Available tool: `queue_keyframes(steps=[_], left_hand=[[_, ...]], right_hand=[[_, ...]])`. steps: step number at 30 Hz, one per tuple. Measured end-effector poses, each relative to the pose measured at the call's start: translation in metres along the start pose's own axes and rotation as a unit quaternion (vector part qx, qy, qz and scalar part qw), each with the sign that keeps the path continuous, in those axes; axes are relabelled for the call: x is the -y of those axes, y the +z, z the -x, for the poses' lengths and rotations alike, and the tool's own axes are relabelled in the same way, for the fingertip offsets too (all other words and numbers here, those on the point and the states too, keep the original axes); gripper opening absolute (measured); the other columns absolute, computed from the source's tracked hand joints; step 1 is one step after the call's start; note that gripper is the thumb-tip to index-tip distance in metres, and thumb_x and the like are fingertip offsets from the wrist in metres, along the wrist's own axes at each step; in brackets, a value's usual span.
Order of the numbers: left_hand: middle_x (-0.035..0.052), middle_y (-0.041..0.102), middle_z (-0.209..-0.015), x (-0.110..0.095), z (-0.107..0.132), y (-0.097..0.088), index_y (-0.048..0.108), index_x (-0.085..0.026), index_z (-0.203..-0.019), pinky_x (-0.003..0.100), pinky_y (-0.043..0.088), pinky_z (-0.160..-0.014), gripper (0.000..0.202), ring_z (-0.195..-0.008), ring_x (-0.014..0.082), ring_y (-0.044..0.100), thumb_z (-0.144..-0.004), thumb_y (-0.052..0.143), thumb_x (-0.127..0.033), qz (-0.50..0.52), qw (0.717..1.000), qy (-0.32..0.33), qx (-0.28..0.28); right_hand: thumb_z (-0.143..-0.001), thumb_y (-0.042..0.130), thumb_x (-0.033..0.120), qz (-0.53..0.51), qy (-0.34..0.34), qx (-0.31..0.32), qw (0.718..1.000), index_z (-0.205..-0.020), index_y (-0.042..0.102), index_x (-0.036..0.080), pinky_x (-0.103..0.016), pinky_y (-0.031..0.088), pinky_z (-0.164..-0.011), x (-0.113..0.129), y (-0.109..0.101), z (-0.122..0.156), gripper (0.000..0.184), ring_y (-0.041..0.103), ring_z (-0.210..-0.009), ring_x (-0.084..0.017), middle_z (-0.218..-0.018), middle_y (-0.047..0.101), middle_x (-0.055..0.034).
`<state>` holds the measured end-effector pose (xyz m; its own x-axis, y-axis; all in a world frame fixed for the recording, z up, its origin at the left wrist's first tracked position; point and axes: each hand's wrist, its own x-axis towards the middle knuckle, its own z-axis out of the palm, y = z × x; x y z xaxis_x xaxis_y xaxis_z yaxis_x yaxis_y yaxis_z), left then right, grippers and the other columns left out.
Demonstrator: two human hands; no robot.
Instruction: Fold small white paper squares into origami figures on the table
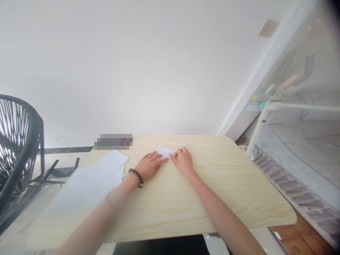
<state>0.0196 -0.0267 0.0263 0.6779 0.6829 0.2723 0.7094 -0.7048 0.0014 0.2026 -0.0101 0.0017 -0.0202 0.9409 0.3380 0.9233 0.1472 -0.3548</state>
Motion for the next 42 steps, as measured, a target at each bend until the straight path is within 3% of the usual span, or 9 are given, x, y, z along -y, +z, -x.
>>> queue_keyframes(steps=[14,20,25,32,42], left_hand=[[0.0033,0.046,-0.112,0.0,0.0,0.001,0.044,-0.033,-0.113,0.037,0.031,-0.089,0.034,-0.109,0.0199,0.035,-0.082,0.033,-0.023,0.012,1.0,-0.01,0.015],[0.0029,0.046,-0.112,-0.001,0.0,0.0,0.043,-0.034,-0.114,0.036,0.032,-0.089,0.035,-0.108,0.0193,0.036,-0.082,0.033,-0.022,0.017,1.0,-0.013,0.018],[0.0025,0.046,-0.111,0.0,0.0,0.0,0.044,-0.034,-0.113,0.036,0.032,-0.088,0.034,-0.108,0.0195,0.036,-0.083,0.033,-0.023,0.016,1.0,-0.014,0.018],[0.0024,0.045,-0.113,0.0,0.0,0.001,0.043,-0.034,-0.113,0.037,0.031,-0.089,0.034,-0.109,0.0189,0.036,-0.083,0.032,-0.024,0.022,0.999,-0.014,0.022],[0.0036,0.044,-0.115,-0.001,0.002,0.003,0.044,-0.032,-0.113,0.039,0.029,-0.09,0.033,-0.11,0.02,0.035,-0.083,0.032,-0.024,0.026,0.999,-0.02,0.01]], right_hand=[[-0.073,0.046,0.041,-0.016,0.002,-0.003,1.0,-0.073,0.053,0.018,-0.029,0.031,-0.072,-0.002,0.002,0.0,0.023,0.044,-0.081,-0.017,-0.081,0.045,-0.0048],[-0.067,0.052,0.04,-0.067,-0.031,0.003,0.997,-0.083,0.051,0.021,-0.029,0.031,-0.075,-0.005,-0.001,0.002,0.025,0.044,-0.086,-0.016,-0.089,0.044,-0.0032],[-0.065,0.053,0.028,-0.124,-0.01,0.038,0.992,-0.087,0.05,0.022,-0.029,0.033,-0.076,-0.012,-0.002,-0.004,0.023,0.044,-0.086,-0.015,-0.091,0.045,-0.0019],[-0.062,0.044,0.01,-0.186,0.018,0.068,0.98,-0.087,0.052,0.022,-0.027,0.037,-0.072,-0.019,0.0,-0.011,0.028,0.046,-0.065,-0.009,-0.093,0.047,-0.0006],[-0.064,0.041,0.01,-0.161,0.019,0.047,0.986,-0.089,0.051,0.022,-0.026,0.038,-0.07,-0.016,0.0,-0.009,0.03,0.047,-0.063,-0.009,-0.093,0.047,-0.0012]])
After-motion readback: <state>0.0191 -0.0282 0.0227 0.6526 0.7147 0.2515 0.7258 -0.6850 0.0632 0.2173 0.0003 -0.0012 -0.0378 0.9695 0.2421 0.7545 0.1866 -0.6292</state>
